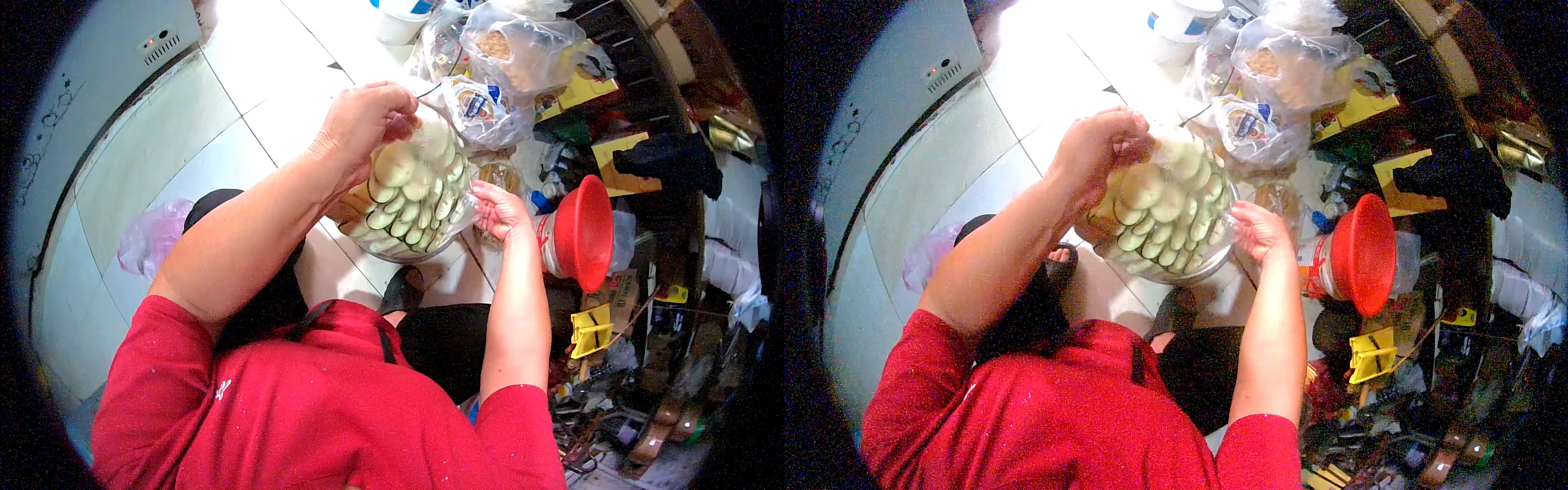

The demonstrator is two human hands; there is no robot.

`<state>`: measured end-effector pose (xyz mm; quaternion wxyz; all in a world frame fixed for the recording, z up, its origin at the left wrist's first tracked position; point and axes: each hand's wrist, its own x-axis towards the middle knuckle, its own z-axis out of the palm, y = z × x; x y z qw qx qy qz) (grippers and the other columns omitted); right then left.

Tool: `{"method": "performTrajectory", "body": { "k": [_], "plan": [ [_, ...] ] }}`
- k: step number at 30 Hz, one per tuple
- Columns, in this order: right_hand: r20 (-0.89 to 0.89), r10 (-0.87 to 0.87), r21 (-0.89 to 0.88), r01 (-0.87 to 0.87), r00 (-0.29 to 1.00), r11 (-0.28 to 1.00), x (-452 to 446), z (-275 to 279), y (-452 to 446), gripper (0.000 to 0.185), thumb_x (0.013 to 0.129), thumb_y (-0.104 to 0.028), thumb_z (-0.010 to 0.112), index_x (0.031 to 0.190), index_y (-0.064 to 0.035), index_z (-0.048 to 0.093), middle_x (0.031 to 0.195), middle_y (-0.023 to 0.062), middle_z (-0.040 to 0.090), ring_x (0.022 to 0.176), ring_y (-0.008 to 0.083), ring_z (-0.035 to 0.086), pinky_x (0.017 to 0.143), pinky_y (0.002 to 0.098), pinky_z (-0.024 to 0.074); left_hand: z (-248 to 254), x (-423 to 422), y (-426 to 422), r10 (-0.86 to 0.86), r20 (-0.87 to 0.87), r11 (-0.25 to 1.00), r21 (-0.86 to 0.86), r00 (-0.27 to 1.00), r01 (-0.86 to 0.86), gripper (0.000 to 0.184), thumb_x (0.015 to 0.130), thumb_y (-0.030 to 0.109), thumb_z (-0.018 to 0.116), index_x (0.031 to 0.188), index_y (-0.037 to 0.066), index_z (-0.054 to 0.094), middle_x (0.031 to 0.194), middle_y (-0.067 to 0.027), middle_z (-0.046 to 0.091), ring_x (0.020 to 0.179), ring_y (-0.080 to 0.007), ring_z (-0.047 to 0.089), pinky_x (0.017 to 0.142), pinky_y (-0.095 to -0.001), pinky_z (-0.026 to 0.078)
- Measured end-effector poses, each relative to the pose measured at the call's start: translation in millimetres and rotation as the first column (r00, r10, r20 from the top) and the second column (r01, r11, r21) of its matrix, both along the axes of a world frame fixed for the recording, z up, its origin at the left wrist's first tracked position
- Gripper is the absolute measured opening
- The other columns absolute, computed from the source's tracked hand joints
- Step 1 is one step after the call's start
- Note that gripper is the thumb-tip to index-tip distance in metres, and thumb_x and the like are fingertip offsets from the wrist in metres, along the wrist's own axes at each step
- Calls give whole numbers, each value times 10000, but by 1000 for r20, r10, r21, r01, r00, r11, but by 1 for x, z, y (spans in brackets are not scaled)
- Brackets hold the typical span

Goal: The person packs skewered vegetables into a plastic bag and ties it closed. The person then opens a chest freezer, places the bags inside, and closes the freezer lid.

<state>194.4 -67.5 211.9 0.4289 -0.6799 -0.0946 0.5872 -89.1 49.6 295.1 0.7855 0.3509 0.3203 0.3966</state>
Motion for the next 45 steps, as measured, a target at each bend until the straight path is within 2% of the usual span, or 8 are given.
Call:
{"method": "performTrajectory", "body": {
  "k": [4,6,9,13,15,27,36,45],
  "plan": [
    [32,105,-4,-105,994,994,2,-2,-1,330,801,-76,651,1117,-65,559,786,-17,603,527,66,515,480,219,453,-2,-3,2,-7,-13,1000,-4,1000,7,100,760,158,576,774,59,577,748,-47,548,701,-163,538,713,-288,453],
    [44,59,18,-60,997,998,-2,7,0,337,739,15,638,1066,-34,574,789,19,605,534,80,509,465,201,422,-3,-3,3,8,-36,1000,0,999,-8,110,757,170,582,776,61,578,748,-49,549,702,-162,534,696,-287,443],
    [65,-16,77,11,998,997,0,9,1,339,715,50,597,1045,-20,573,784,23,604,531,82,505,456,202,416,-7,-3,6,14,-51,1000,-12,999,-14,112,754,170,584,777,60,580,748,-50,549,699,-160,531,677,-281,433],
    [59,-46,163,36,997,986,5,11,-2,337,696,54,583,1026,-14,575,784,29,604,527,88,503,453,213,415,-3,-4,5,23,-103,1000,-6,994,-23,122,746,172,593,784,55,587,741,-58,561,684,-157,531,664,-274,425],
    [119,-80,206,54,990,977,7,11,-4,350,676,50,580,1020,-15,575,791,34,605,536,90,505,461,221,413,-6,-5,4,37,-123,999,-22,992,-40,146,736,182,604,797,49,598,741,-75,582,665,-154,531,657,-277,427],
    [215,-262,334,181,941,925,-3,31,-12,419,669,50,552,1079,-37,555,814,38,578,543,98,490,471,224,399,-8,-7,6,84,-120,995,-35,989,-88,166,735,170,620,819,27,606,758,-108,589,659,-170,537,627,-281,442],
    [232,-260,365,164,937,917,-6,31,-12,397,697,47,550,1084,-38,567,803,38,579,581,109,529,478,224,412,-7,-9,9,66,-114,996,-59,991,-73,150,745,170,624,808,37,596,746,-101,584,633,-160,525,605,-269,438],
    [230,-267,382,166,936,909,-12,32,-11,374,715,60,538,1082,-6,561,795,45,568,581,99,512,463,215,384,-4,-10,6,59,-138,996,-54,989,-67,152,744,189,630,809,56,595,745,-88,588,615,-136,503,591,-254,405]
  ]
}}
